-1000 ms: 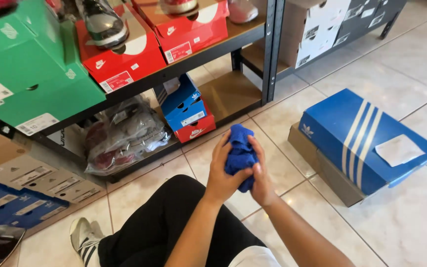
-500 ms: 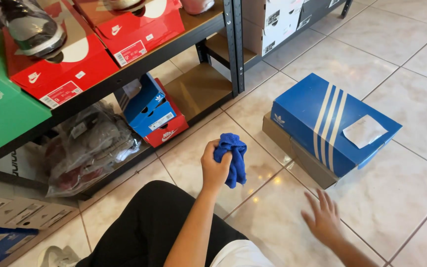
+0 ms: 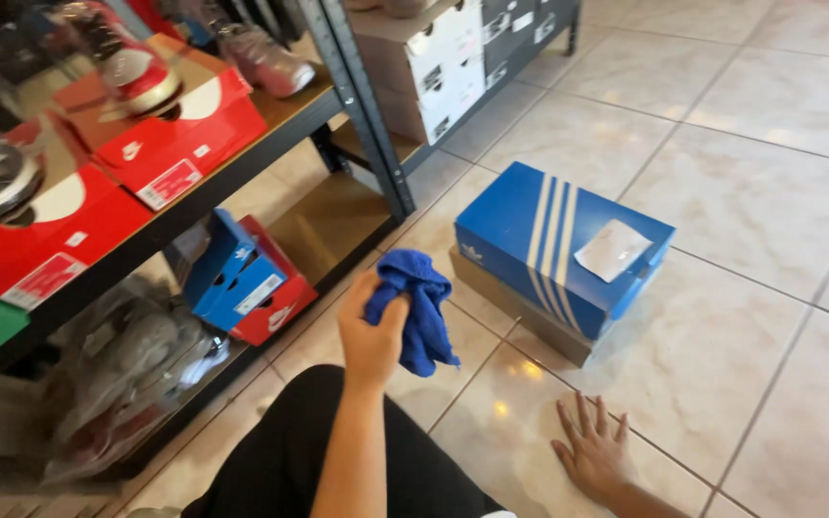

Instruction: Cleaning shoeboxes and shoes with a cloth

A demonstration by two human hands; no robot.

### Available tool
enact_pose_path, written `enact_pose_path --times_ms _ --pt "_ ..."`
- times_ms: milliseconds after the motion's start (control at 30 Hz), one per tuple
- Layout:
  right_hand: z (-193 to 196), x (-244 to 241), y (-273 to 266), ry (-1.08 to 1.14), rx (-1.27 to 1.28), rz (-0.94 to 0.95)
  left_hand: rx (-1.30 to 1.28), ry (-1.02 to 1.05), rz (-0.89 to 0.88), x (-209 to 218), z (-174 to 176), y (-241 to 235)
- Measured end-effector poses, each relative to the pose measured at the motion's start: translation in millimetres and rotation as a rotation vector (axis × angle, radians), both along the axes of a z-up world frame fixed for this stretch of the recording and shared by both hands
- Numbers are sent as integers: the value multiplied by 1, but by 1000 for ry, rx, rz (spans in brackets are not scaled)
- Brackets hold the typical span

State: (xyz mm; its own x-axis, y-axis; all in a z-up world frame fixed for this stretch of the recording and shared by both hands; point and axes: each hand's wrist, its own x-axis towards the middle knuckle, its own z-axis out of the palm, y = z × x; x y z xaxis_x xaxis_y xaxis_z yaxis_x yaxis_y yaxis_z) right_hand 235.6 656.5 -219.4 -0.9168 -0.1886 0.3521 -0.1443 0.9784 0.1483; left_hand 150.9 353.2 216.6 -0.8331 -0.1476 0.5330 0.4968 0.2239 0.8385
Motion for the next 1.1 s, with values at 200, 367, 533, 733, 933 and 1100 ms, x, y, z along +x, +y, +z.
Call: enact_pose_path --times_ms 200,367,533,733,933,1100 --pt "12 -1 0 111 136 -11 8 -30 -152 -32 57 11" --pt "8 -4 -3 -26 -16 -8 -61 -348 -219 -131 28 31" --pt "23 -9 -4 -185 -131 6 -349 -653 -305 -241 -62 41" --pt "69 -31 -17 -821 -263 -224 -797 -826 -420 -262 -89 20" --pt "129 -86 2 189 -1646 -502 -541 -674 -346 -272 -127 22" --pt "276 -159 14 56 -1799 -399 -747 -738 -331 -268 -106 19"
